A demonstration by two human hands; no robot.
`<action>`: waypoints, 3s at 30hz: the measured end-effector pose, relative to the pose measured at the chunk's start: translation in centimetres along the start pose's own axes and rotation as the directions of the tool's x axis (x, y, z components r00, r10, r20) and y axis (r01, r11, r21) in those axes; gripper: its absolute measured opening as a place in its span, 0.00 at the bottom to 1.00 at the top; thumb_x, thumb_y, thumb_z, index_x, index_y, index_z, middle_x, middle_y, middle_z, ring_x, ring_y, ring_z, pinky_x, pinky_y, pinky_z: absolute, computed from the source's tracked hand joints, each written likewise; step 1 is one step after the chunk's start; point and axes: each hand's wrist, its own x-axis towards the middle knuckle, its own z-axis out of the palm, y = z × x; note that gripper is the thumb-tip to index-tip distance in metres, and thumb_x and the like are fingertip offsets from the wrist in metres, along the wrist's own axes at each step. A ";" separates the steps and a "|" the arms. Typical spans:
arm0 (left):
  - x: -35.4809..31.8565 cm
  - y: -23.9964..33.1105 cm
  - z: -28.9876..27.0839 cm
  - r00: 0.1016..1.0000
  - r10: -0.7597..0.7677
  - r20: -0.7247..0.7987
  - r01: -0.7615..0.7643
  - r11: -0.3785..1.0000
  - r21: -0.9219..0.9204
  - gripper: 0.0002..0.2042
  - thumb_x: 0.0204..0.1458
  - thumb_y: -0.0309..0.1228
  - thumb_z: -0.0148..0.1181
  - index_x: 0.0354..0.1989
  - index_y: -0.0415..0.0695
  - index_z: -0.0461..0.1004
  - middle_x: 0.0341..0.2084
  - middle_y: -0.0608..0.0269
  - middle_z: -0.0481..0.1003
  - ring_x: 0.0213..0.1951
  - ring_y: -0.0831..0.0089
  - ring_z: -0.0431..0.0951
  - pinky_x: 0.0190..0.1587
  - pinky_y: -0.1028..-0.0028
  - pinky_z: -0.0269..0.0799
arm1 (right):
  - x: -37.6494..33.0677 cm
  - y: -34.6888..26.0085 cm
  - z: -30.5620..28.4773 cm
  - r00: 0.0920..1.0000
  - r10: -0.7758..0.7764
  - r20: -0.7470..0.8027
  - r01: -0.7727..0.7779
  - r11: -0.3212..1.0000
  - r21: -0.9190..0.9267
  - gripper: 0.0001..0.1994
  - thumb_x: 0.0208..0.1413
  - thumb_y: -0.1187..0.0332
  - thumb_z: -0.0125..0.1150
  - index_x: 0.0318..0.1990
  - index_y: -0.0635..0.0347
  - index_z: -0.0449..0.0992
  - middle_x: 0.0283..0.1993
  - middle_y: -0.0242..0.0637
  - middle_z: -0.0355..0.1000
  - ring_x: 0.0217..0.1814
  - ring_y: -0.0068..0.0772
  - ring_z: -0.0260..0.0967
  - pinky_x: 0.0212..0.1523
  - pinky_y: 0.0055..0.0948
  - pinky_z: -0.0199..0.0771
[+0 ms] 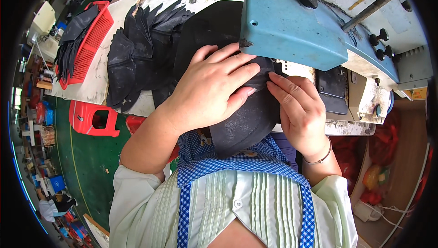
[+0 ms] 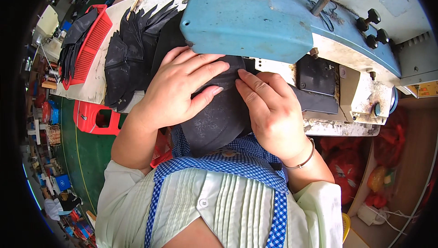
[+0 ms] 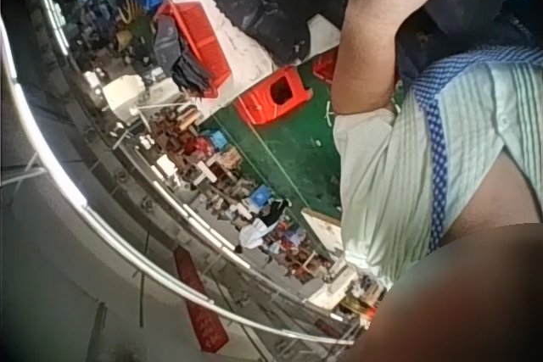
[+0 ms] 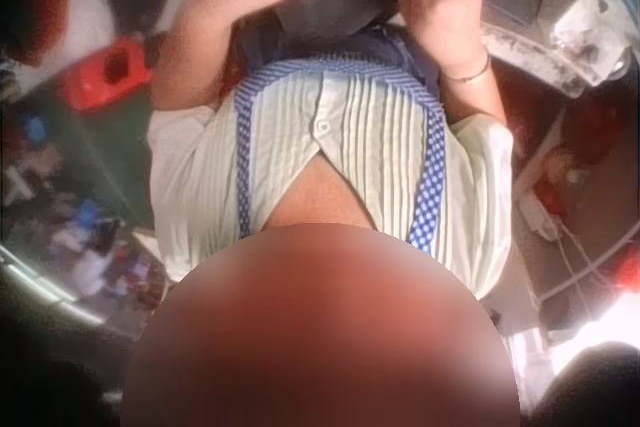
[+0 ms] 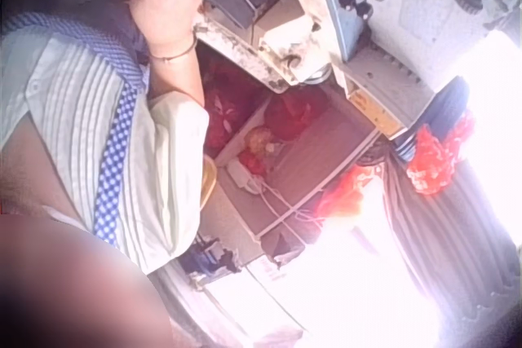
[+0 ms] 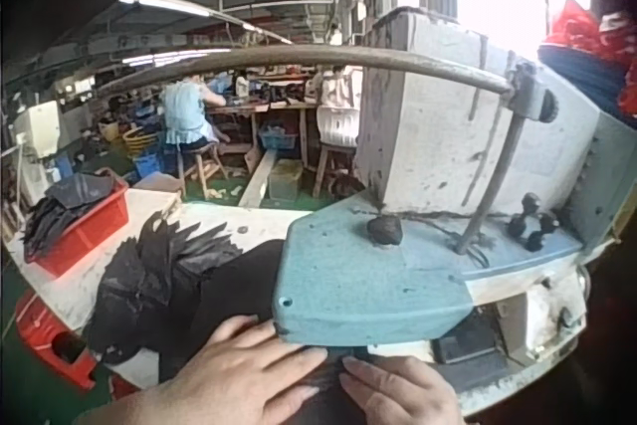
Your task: Operating a machine to thin the edges of black shoe upper components.
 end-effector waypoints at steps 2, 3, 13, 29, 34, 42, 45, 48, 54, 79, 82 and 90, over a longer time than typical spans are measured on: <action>0.2 -0.1 -0.1 1.000 -0.002 -0.011 0.002 1.000 0.008 0.19 0.56 0.36 0.66 0.55 0.47 0.79 0.53 0.59 0.78 0.53 0.55 0.76 0.62 0.55 0.64 | 0.0 0.0 0.0 1.000 -0.001 -0.003 0.001 1.000 -0.005 0.22 0.36 0.78 0.62 0.45 0.74 0.81 0.51 0.50 0.79 0.46 0.45 0.75 0.47 0.38 0.80; 0.3 -0.3 -0.1 1.000 -0.002 -0.010 0.002 1.000 0.008 0.19 0.56 0.36 0.66 0.55 0.47 0.79 0.53 0.59 0.78 0.53 0.55 0.76 0.62 0.55 0.64 | 0.0 0.0 0.0 1.000 -0.007 0.001 0.007 1.000 -0.013 0.22 0.36 0.77 0.61 0.45 0.74 0.81 0.51 0.50 0.79 0.46 0.45 0.75 0.48 0.37 0.80; 1.1 -1.6 0.6 0.999 -0.012 -0.053 0.008 0.997 -0.071 0.10 0.55 0.32 0.67 0.45 0.49 0.84 0.47 0.60 0.81 0.62 0.52 0.74 0.63 0.55 0.66 | 0.1 0.2 0.1 0.999 -0.017 0.031 0.018 1.000 -0.015 0.24 0.36 0.74 0.60 0.46 0.76 0.81 0.52 0.51 0.79 0.45 0.45 0.74 0.48 0.37 0.79; 2.0 -3.1 0.0 1.000 0.006 -0.014 -0.006 1.000 -0.004 0.15 0.53 0.37 0.69 0.48 0.49 0.83 0.51 0.58 0.79 0.61 0.52 0.74 0.61 0.56 0.69 | 0.0 0.5 0.2 0.998 -0.025 0.057 0.028 0.998 -0.049 0.24 0.39 0.73 0.59 0.48 0.75 0.80 0.55 0.50 0.78 0.47 0.44 0.73 0.48 0.37 0.79; 2.4 -3.3 -0.2 0.998 0.023 -0.059 -0.021 0.999 0.041 0.13 0.52 0.34 0.71 0.44 0.45 0.83 0.48 0.56 0.78 0.55 0.52 0.76 0.56 0.55 0.72 | 0.2 0.0 0.1 0.998 0.036 0.047 -0.036 0.999 0.008 0.25 0.37 0.83 0.61 0.50 0.72 0.81 0.57 0.48 0.78 0.46 0.46 0.73 0.49 0.38 0.78; 2.6 -3.4 0.8 0.991 0.007 -0.136 -0.017 0.997 -0.070 0.09 0.51 0.27 0.71 0.40 0.41 0.83 0.43 0.55 0.79 0.48 0.53 0.79 0.50 0.59 0.78 | 0.0 0.1 0.2 0.999 0.037 0.031 -0.038 0.999 0.031 0.24 0.37 0.83 0.62 0.49 0.72 0.81 0.57 0.48 0.78 0.46 0.46 0.73 0.49 0.37 0.78; 2.7 -3.3 0.5 0.989 0.045 -0.139 -0.053 0.997 -0.057 0.09 0.51 0.27 0.70 0.41 0.41 0.83 0.42 0.54 0.80 0.46 0.52 0.79 0.50 0.59 0.78 | 0.0 0.2 0.3 0.999 0.034 0.024 -0.035 0.999 0.032 0.24 0.38 0.83 0.62 0.49 0.71 0.81 0.57 0.47 0.78 0.46 0.46 0.73 0.49 0.37 0.77; 2.6 -3.3 0.1 0.996 0.022 -0.085 -0.026 0.998 -0.050 0.12 0.50 0.28 0.72 0.43 0.41 0.83 0.43 0.54 0.80 0.47 0.52 0.79 0.50 0.60 0.78 | 0.1 0.1 0.2 0.999 0.043 0.022 -0.043 0.999 0.031 0.24 0.38 0.83 0.62 0.49 0.70 0.82 0.57 0.47 0.78 0.46 0.45 0.73 0.50 0.37 0.77; 2.3 -2.8 -1.4 0.998 0.064 0.000 -0.063 0.989 -0.134 0.19 0.46 0.33 0.75 0.47 0.43 0.83 0.48 0.54 0.80 0.55 0.50 0.77 0.58 0.57 0.74 | -0.1 0.0 0.3 0.999 0.051 0.009 -0.051 0.998 0.036 0.23 0.39 0.83 0.62 0.48 0.68 0.82 0.57 0.45 0.79 0.46 0.45 0.72 0.49 0.37 0.77; 2.5 -3.3 -1.4 0.991 -0.069 0.111 0.055 0.991 0.118 0.32 0.48 0.56 0.72 0.52 0.42 0.81 0.58 0.33 0.72 0.59 0.33 0.73 0.62 0.48 0.71 | 0.0 -0.1 0.2 0.998 0.060 -0.003 -0.060 0.998 0.034 0.21 0.40 0.82 0.62 0.46 0.63 0.83 0.51 0.45 0.77 0.46 0.45 0.73 0.48 0.39 0.77; 2.8 -3.4 -1.4 0.991 -0.085 0.102 0.069 0.987 0.145 0.33 0.48 0.57 0.71 0.51 0.39 0.81 0.57 0.30 0.73 0.59 0.34 0.73 0.61 0.49 0.72 | -0.1 -0.2 0.2 0.996 0.086 -0.002 -0.086 0.995 0.043 0.21 0.40 0.83 0.62 0.46 0.63 0.83 0.48 0.44 0.75 0.45 0.45 0.73 0.47 0.40 0.77; 3.5 -3.8 -0.8 0.995 -0.100 0.010 0.095 0.971 0.217 0.31 0.46 0.57 0.72 0.43 0.37 0.82 0.42 0.38 0.78 0.46 0.43 0.81 0.47 0.53 0.79 | 0.8 -0.1 -0.1 0.982 0.174 0.075 -0.175 0.984 0.009 0.22 0.42 0.80 0.65 0.49 0.65 0.82 0.43 0.44 0.69 0.45 0.47 0.69 0.45 0.40 0.76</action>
